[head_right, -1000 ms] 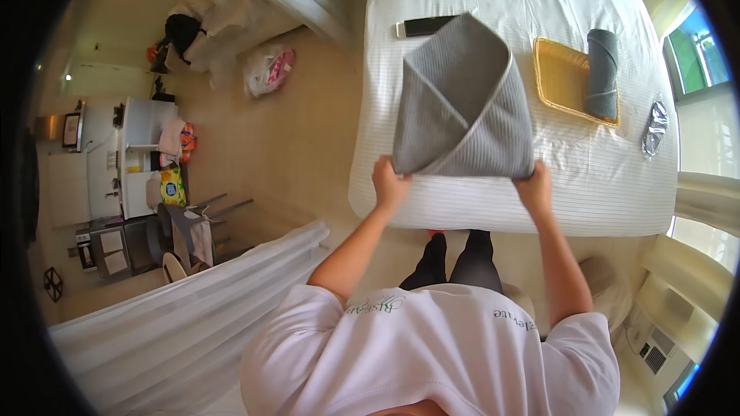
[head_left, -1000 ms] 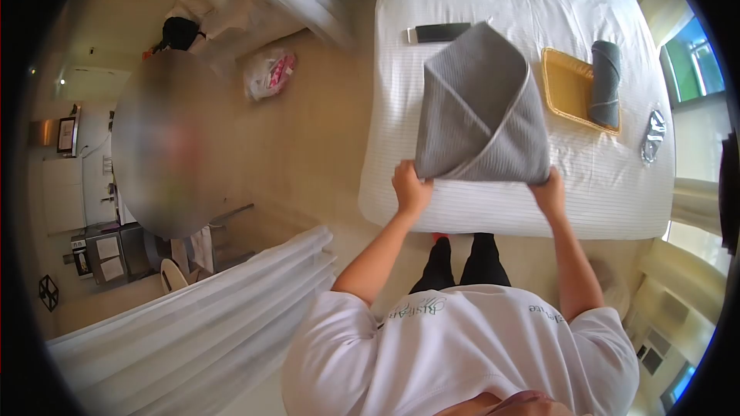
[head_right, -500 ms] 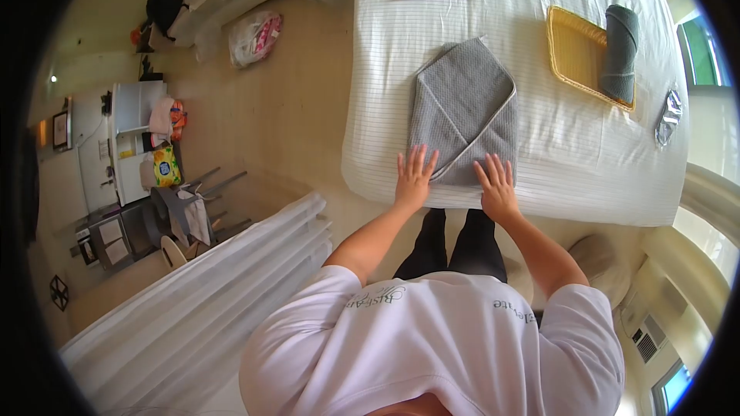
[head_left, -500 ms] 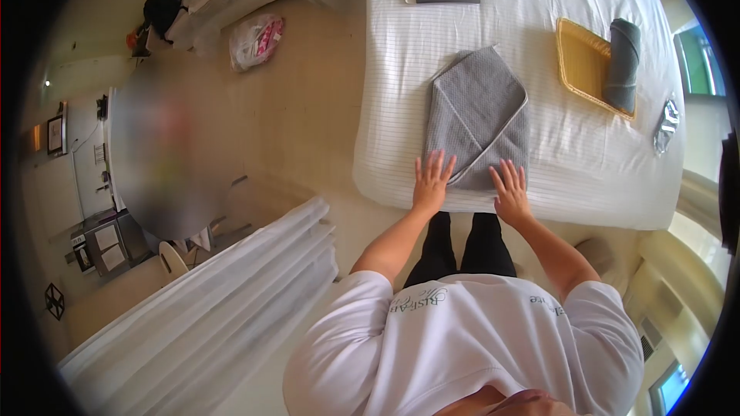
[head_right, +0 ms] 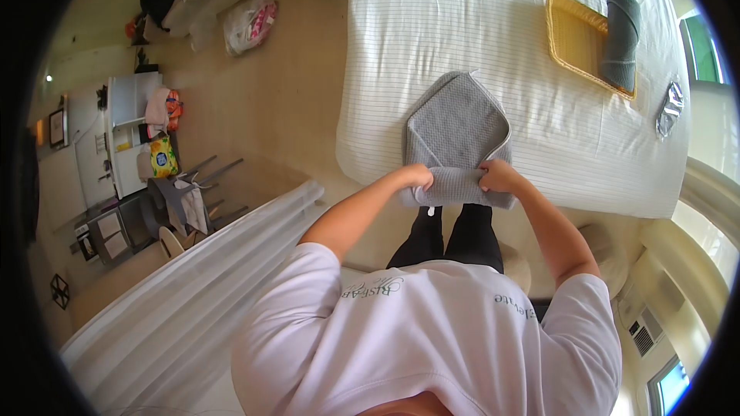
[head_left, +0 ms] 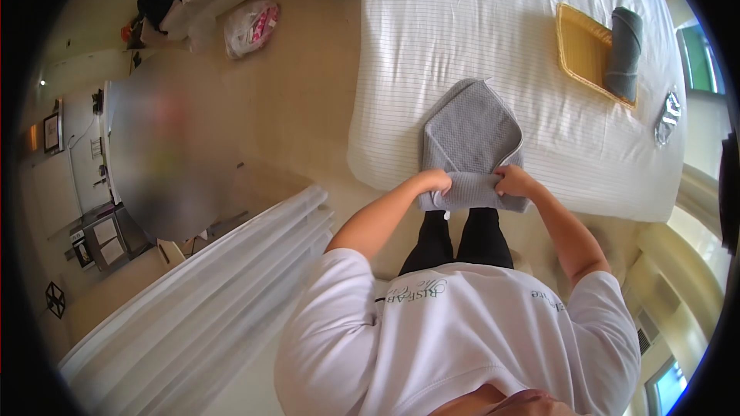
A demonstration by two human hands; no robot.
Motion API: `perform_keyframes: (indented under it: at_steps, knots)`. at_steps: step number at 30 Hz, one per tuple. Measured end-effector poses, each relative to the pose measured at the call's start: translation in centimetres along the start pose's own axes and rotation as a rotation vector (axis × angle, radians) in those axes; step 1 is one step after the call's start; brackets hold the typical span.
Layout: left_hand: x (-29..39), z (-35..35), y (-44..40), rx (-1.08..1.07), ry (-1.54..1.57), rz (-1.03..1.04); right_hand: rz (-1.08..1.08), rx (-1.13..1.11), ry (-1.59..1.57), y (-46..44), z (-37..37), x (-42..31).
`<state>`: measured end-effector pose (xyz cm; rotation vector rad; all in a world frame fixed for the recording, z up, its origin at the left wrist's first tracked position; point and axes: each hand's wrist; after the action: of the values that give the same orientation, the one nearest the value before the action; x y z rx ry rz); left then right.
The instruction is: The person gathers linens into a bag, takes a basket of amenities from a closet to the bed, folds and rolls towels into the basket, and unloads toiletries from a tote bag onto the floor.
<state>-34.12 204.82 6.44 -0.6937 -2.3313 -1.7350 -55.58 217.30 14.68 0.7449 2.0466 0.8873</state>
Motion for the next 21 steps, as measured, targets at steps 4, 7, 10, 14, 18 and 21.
perform_keyframes:
  at_steps: [4,7,10,14,18,21]
  knots:
    - [0.1,-0.6,-4.0,-0.078,0.127,-0.173,-0.666,0.608,0.215,0.7,3.9,0.6]
    - [1.3,-2.1,-4.9,-0.165,0.052,-0.246,-0.754,0.436,0.377,4.0,5.2,-1.1]
    - [0.5,-1.8,-5.7,-0.167,0.278,-0.309,-0.743,0.495,0.548,1.2,7.1,1.6]
    - [3.0,-5.1,0.4,0.474,0.111,-0.058,-0.643,0.416,0.368,-2.5,5.5,2.2]
    - [4.3,-4.6,5.0,0.945,-0.248,0.593,-0.398,0.062,0.137,-5.7,-0.1,0.0]
    - [4.8,-2.4,4.7,0.904,-0.373,0.62,-0.249,-0.128,0.007,-9.7,-3.1,-0.8]
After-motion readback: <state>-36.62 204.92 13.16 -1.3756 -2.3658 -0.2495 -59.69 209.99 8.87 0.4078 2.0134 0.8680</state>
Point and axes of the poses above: each hand's wrist, its own y-axis away from the middle knuckle, its own z-axis out of the palm, x = y × z, and after that the axes turned 12 degrees about x, right-handed
